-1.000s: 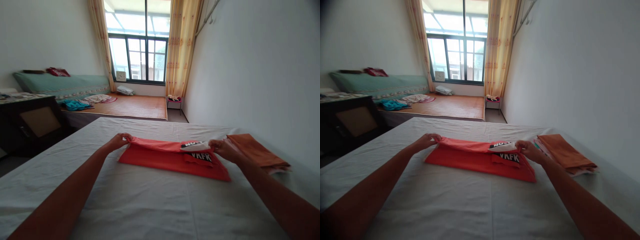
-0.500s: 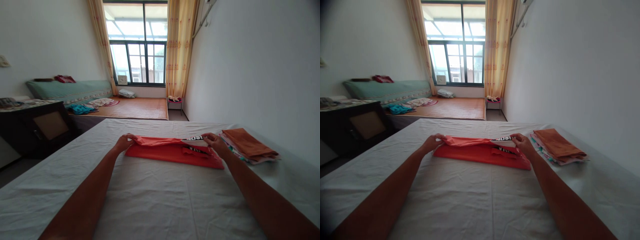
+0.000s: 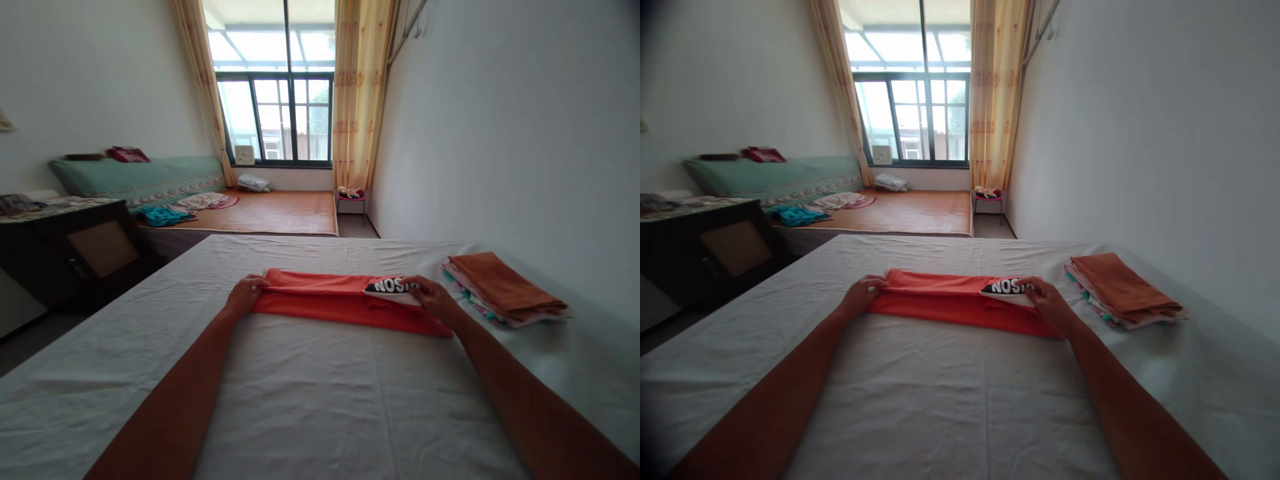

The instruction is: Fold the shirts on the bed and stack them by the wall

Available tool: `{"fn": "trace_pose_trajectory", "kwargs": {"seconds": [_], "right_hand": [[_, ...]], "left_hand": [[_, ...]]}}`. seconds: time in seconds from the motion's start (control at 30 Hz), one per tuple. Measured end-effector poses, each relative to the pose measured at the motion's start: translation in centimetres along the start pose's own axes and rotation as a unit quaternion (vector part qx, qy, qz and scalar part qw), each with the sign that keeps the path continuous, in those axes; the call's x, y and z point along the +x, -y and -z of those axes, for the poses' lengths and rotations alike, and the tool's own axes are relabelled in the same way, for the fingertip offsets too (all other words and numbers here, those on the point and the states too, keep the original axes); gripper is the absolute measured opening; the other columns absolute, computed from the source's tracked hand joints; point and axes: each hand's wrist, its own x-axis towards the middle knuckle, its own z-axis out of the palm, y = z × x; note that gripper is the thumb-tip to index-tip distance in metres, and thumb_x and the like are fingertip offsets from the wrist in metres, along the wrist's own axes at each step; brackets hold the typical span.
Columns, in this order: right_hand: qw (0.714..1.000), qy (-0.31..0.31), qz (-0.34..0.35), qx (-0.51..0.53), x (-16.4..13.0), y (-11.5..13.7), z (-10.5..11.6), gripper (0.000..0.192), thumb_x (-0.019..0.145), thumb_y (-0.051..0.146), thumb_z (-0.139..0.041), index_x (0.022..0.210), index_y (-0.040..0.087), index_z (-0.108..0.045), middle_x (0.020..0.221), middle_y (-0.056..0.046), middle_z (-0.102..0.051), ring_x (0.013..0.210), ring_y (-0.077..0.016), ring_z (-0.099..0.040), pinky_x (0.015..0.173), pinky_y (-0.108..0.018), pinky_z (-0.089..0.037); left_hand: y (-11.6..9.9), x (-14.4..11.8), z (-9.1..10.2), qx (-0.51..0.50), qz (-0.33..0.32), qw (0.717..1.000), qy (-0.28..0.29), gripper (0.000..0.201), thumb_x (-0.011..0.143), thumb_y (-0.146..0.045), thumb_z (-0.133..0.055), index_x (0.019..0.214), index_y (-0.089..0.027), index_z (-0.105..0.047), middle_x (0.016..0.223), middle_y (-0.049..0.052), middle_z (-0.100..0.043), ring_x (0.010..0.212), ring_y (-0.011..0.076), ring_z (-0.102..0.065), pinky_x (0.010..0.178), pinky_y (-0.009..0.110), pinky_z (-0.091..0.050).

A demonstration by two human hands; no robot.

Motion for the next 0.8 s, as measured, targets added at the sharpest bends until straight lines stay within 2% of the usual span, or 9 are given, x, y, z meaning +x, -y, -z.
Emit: {"fn": "trace_pose_trajectory", "kwargs": {"seconds": [0.07, 0.1, 0.2, 0.27, 0.4, 0.47, 0.57, 0.67, 0.8], "right_hand": [[0.997, 0.020, -0.028, -0.065, -0.1, -0.5, 0.6, 0.041, 0.081, 0.040, -0.053, 0.114, 0.020, -0.064, 0.084, -0.005, -0.068, 0.075, -0.0210, -0.062, 0.072, -0.034, -0.051], [0.994, 0.004, -0.026, -0.104, -0.2, -0.5, 0.8, 0.041, 0.080, 0.040, -0.054, 0.114, 0.020, -0.065, 0.086, -0.006, -0.068, 0.077, -0.0219, -0.063, 0.074, -0.035, -0.051], [0.970, -0.117, 0.050, -0.205, -0.2, 0.2, 0.5, 0.036, 0.085, 0.039, -0.047, 0.109, 0.020, -0.068, 0.110, -0.010, -0.064, 0.101, -0.0260, -0.058, 0.093, -0.040, -0.044], [0.956, -0.138, 0.106, -0.238, -0.3, 1.3, -0.6, 0.040, 0.091, 0.036, -0.037, 0.115, 0.021, -0.065, 0.122, -0.010, -0.060, 0.115, -0.0258, -0.052, 0.103, -0.041, -0.037], [0.948, 0.049, 0.164, -0.269, -1.0, 3.3, -3.4, 0.046, 0.093, 0.042, -0.037, 0.133, 0.025, -0.052, 0.135, -0.005, -0.054, 0.127, -0.0248, -0.045, 0.107, -0.043, -0.032], [0.941, 0.102, 0.158, -0.281, -1.3, 3.6, -4.2, 0.045, 0.093, 0.045, -0.038, 0.133, 0.028, -0.052, 0.134, -0.005, -0.056, 0.125, -0.0250, -0.046, 0.105, -0.043, -0.033], [0.945, 0.080, 0.143, -0.283, -1.4, 3.5, -4.4, 0.043, 0.097, 0.042, -0.030, 0.127, 0.029, -0.058, 0.128, -0.004, -0.061, 0.123, -0.0227, -0.049, 0.105, -0.041, -0.034], [0.945, 0.076, 0.143, -0.286, -1.4, 2.8, -4.6, 0.044, 0.095, 0.043, -0.035, 0.132, 0.028, -0.052, 0.136, -0.004, -0.054, 0.127, -0.0235, -0.045, 0.107, -0.044, -0.031], [0.956, 0.082, 0.145, -0.240, -1.1, 2.2, -4.8, 0.047, 0.093, 0.042, -0.040, 0.135, 0.024, -0.050, 0.136, -0.007, -0.054, 0.127, -0.0240, -0.046, 0.107, -0.044, -0.032]], "left_hand": [[0.3, 0.1, 0.2, -0.004, 0.005, 1.000, 0.025, 0.035, 0.067, -0.014, -0.043, 0.081, -0.023, -0.074, 0.104, 0.000, -0.069, 0.104, 0.0183, -0.061, 0.101, 0.029, -0.043], [0.4, 0.2, 0.3, -0.008, 0.010, 0.999, 0.032, 0.036, 0.067, -0.013, -0.042, 0.080, -0.023, -0.074, 0.104, 0.000, -0.069, 0.104, 0.0181, -0.061, 0.101, 0.028, -0.042], [0.3, 0.4, 0.4, -0.006, 0.054, 0.998, 0.011, 0.037, 0.074, -0.019, -0.040, 0.090, -0.019, -0.073, 0.106, 0.003, -0.069, 0.106, 0.0192, -0.060, 0.098, 0.028, -0.043], [-0.1, 0.4, 0.3, 0.011, 0.090, 0.996, -0.008, 0.040, 0.082, -0.027, -0.037, 0.105, -0.017, -0.068, 0.109, 0.006, -0.069, 0.103, 0.0206, -0.061, 0.093, 0.029, -0.046], [-1.0, 0.1, -0.4, 0.110, 0.107, 0.988, 0.004, 0.047, 0.084, -0.042, -0.043, 0.118, -0.015, -0.060, 0.117, 0.012, -0.065, 0.109, 0.0251, -0.059, 0.093, 0.032, -0.043], [-1.3, 0.1, -0.5, 0.160, 0.119, 0.980, 0.019, 0.053, 0.080, -0.046, -0.049, 0.120, -0.013, -0.058, 0.121, 0.016, -0.062, 0.113, 0.0279, -0.056, 0.094, 0.033, -0.042], [-1.4, 0.1, 0.0, 0.177, 0.159, 0.970, 0.051, 0.058, 0.076, -0.057, -0.050, 0.115, -0.014, -0.058, 0.117, 0.017, -0.064, 0.106, 0.0299, -0.060, 0.084, 0.033, -0.045], [-1.4, 0.2, 0.8, 0.176, 0.188, 0.963, 0.085, 0.055, 0.071, -0.065, -0.050, 0.097, -0.017, -0.062, 0.104, 0.014, -0.069, 0.096, 0.0295, -0.064, 0.071, 0.030, -0.046], [-1.9, 0.2, 1.1, 0.119, 0.150, 0.977, 0.096, 0.043, 0.072, -0.056, -0.055, 0.089, -0.017, -0.063, 0.092, 0.009, -0.071, 0.086, 0.0262, -0.066, 0.065, 0.027, -0.046]]}}
